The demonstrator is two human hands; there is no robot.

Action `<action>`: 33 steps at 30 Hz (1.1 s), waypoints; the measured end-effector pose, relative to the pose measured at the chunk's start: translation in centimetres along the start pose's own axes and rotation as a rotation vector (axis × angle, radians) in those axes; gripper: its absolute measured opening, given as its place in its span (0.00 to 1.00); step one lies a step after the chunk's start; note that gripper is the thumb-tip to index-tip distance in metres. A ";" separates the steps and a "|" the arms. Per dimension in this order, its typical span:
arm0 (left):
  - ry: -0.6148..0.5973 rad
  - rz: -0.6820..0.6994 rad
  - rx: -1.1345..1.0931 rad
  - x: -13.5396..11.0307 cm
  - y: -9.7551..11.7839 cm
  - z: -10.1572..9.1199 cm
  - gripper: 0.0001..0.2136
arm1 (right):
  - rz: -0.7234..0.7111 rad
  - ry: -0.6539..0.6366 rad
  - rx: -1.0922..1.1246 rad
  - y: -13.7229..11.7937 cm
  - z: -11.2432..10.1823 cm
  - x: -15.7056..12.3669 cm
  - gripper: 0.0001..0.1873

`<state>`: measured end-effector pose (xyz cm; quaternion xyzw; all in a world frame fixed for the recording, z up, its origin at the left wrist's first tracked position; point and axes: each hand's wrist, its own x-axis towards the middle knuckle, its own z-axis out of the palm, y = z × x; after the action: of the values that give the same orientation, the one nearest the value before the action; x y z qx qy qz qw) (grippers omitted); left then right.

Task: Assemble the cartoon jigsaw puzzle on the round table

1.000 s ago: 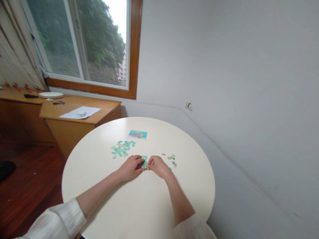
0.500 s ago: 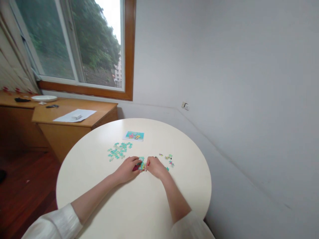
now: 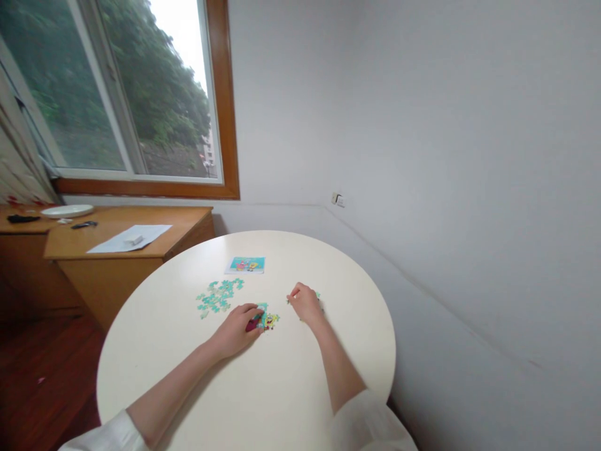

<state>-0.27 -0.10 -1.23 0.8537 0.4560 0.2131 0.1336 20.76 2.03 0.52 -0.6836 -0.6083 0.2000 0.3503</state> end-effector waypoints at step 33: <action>0.004 -0.012 -0.011 0.0 0.0 -0.1 0.17 | 0.107 -0.100 -0.080 1.6 -1.9 0.3 0.07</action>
<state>-0.31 -0.14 -1.10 0.8497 0.4602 0.2167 0.1386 23.19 1.81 0.70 -0.7179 -0.5951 0.2277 0.2806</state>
